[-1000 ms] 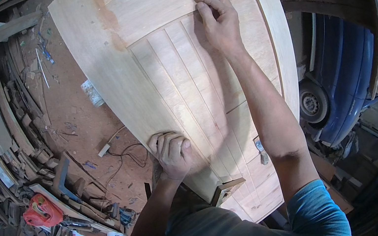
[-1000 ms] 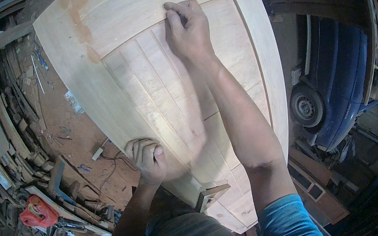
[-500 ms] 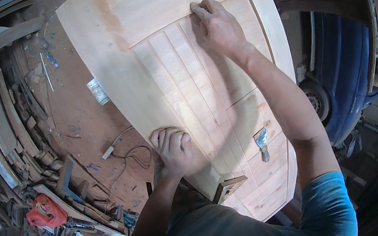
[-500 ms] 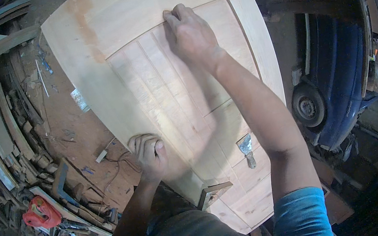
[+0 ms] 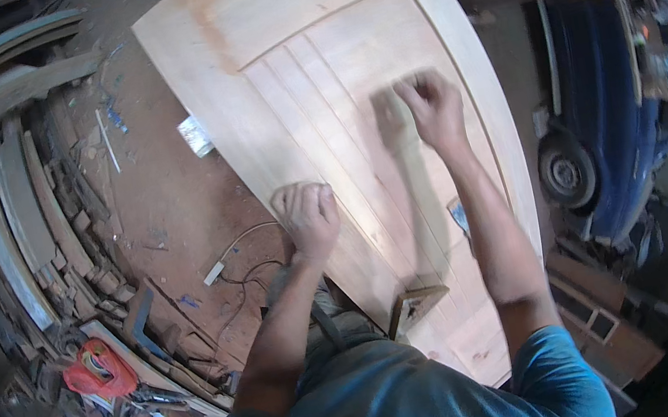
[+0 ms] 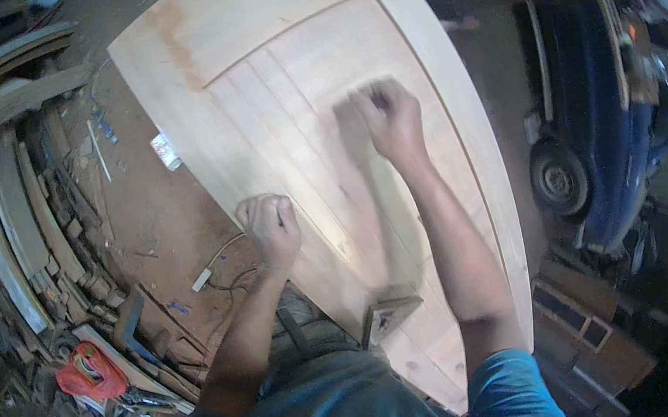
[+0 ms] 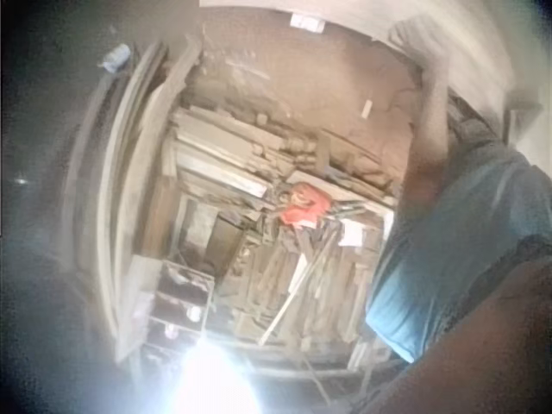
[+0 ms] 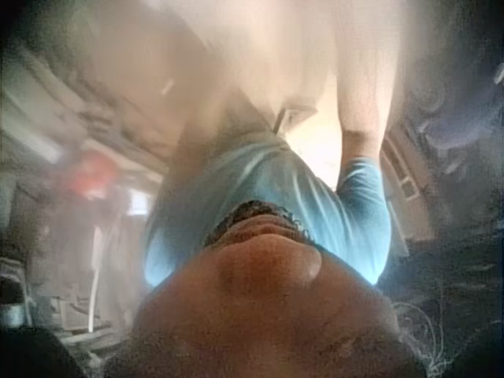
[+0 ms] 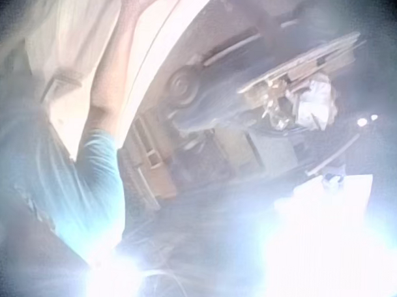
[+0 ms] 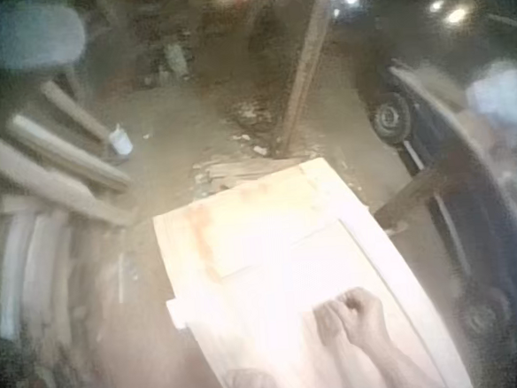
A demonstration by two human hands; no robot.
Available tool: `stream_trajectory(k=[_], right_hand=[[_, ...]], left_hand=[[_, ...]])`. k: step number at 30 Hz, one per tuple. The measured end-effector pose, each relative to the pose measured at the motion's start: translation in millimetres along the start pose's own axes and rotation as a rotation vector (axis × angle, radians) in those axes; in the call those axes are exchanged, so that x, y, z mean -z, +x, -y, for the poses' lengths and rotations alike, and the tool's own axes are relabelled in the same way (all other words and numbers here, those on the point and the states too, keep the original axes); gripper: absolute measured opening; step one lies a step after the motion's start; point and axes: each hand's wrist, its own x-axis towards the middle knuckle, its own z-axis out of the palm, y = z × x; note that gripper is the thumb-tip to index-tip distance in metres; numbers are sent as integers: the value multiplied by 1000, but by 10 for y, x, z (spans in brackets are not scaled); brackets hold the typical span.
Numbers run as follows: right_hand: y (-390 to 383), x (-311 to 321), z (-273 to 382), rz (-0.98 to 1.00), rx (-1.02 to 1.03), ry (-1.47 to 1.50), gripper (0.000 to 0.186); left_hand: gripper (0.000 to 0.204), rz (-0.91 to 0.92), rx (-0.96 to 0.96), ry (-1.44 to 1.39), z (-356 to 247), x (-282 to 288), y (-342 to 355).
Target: The person scrapes a large wooden door panel using a metal scraper and a triangular sanding block. They work systematically across the surface, removing material and smoothing the wood. The person occasionally wipes the surface with their hand to check the finish.
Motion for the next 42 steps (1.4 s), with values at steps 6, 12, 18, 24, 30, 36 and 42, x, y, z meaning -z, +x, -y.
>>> stream_trajectory(k=[6, 12, 18, 24, 30, 36, 42], right_hand=[[-2187, 1172, -1110, -309, -506, 135, 34], [-3092, 1148, -1580, -210, -189, -240, 50], [-2791, 1011, -1435, -109, -477, -315, 44], [-1582, 423, -300, -52, -484, 346, 31], [79, -596, 399, 213, -351, 276, 37], [809, -989, 664, 203, -70, -252, 58], [934, -1055, 948, 288, -151, -426, 67]], left_hand=[[20, -39, -22, 64, 4, -159, -67], [20, -62, -92, 100, -63, -134, -62], [18, 24, -65, -150, 83, 17, 128], [17, -122, -19, 30, 900, 419, 1402], [37, -378, 283, -24, 1374, 389, 2264], [46, -305, 581, -451, 1412, 324, 2323], [46, -225, 511, -256, 1448, 367, 2328]])
